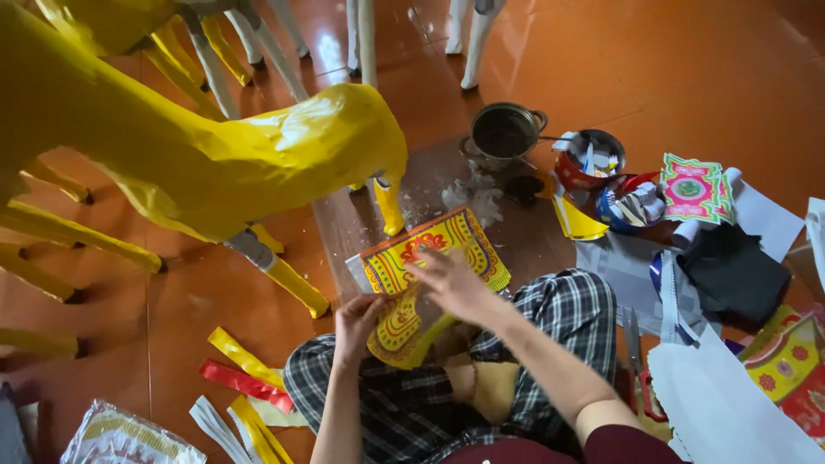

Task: Decorating paper-mache horse figures by applying printed paper panels with adhesive.

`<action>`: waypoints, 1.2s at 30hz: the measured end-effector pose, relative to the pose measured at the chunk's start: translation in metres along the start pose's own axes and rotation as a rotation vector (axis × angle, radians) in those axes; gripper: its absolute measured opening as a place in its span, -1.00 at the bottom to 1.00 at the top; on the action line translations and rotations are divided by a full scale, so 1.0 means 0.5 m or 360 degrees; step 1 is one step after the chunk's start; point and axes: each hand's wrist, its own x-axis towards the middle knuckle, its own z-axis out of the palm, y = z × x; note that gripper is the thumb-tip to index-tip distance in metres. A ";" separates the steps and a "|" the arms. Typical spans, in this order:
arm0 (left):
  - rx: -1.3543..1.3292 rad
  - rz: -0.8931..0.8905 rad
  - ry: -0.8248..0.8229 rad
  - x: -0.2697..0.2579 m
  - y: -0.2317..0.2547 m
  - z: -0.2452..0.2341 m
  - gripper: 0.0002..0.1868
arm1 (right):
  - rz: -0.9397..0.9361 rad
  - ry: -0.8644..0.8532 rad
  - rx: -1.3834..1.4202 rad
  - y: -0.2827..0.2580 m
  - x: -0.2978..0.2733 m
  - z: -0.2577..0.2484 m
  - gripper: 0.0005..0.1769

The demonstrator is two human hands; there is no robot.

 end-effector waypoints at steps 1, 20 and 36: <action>-0.0065 0.0004 0.0120 -0.013 0.025 -0.008 -0.94 | 0.0062 -0.0198 -0.0132 0.037 -0.009 -0.004 -0.38; 0.0199 0.0285 0.1068 0.056 0.281 -0.256 -0.85 | 0.1064 0.0570 0.2186 0.238 0.236 0.041 -1.00; 0.0855 0.0426 0.1160 0.154 0.320 -0.294 -0.73 | 0.1221 0.0800 0.1891 0.315 0.324 0.066 -0.85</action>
